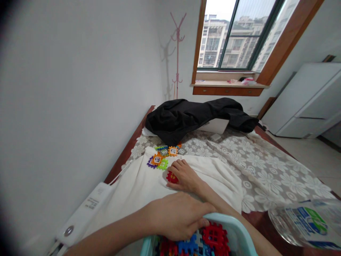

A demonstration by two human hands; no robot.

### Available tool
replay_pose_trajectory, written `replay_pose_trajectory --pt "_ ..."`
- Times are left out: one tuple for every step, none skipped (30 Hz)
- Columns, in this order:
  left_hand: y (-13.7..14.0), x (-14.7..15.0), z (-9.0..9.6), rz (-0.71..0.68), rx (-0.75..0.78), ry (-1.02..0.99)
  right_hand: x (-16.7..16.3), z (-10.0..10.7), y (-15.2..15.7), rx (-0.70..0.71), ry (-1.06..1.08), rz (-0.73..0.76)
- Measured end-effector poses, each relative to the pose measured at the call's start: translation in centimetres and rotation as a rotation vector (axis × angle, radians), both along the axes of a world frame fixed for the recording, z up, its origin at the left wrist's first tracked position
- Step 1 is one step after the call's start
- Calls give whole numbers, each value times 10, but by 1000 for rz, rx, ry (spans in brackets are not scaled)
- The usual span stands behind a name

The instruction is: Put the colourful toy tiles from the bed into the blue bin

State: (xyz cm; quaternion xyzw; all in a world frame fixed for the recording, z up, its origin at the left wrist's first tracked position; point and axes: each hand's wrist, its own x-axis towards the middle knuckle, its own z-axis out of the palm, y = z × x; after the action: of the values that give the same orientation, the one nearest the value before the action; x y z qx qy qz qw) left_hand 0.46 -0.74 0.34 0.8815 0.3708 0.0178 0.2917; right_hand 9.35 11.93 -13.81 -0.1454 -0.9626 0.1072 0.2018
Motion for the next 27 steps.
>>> replay_pose_trajectory --pt "0 0 0 2 -5 -5 0 -3 0 -14 19 14" --pt "0 0 1 7 -10 -10 1 -6 0 -34 46 24" --pt "0 0 1 11 -14 -13 1 -9 0 -56 77 27" --pt "0 -1 1 14 -18 -13 2 -11 1 -74 110 21" --pt "1 -1 0 13 -20 -11 2 -14 2 -85 138 5" --pt "1 -1 0 10 -23 -8 3 -15 3 -88 162 -25" --pt "1 -1 0 6 -26 -7 3 -16 4 -82 180 -68" --pt "1 -1 0 4 -29 -7 4 -15 5 -70 186 -121" --pt "1 -1 -1 5 -32 -9 4 -13 6 -50 180 -181" --pt "1 -1 -1 8 -34 -12 5 -11 6 -25 162 -240" --pt "0 -1 -1 11 -38 -13 5 -9 7 -1 137 -295" --pt "0 -1 -1 13 -40 -13 5 -7 7 16 109 -339" --pt "0 -1 -1 13 -40 -12 6 -5 7 25 82 -367" --pt "1 -1 -2 12 -38 -10 5 -3 7 28 62 -380" --pt "1 -1 -2 9 -35 -9 5 -2 7 25 48 -380" --pt "1 -1 -3 9 -29 -7 5 -2 7 23 36 -369" --pt "1 -1 -4 7 -22 -6 5 -1 6 22 25 -354" --pt "1 -1 -4 3 -16 -6 5 -1 6 22 12 -337" --pt "1 -1 -5 -1 -11 -5 5 0 5 23 -1 -323" --pt "1 -1 -5 -5 -9 -2 5 0 5 24 -13 -313" --pt "1 -1 -5 -9 -9 1 5 1 5 25 -24 -305" --pt "1 -1 -5 -9 -10 3 5 1 5 25 -33 -298" --pt "1 -1 -4 -9 -10 1 5 2 5 24 -37 -291" --pt "1 -1 -4 -7 -9 -1 5 2 5 24 -39 -283" --pt "1 -1 -4 -7 -8 -5 5 1 6 23 -39 -272" --pt "1 -1 -4 -9 -8 -9 5 1 6 23 -43 -253" --pt "1 -1 -4 -12 -8 -11 6 0 6 26 -48 -227"
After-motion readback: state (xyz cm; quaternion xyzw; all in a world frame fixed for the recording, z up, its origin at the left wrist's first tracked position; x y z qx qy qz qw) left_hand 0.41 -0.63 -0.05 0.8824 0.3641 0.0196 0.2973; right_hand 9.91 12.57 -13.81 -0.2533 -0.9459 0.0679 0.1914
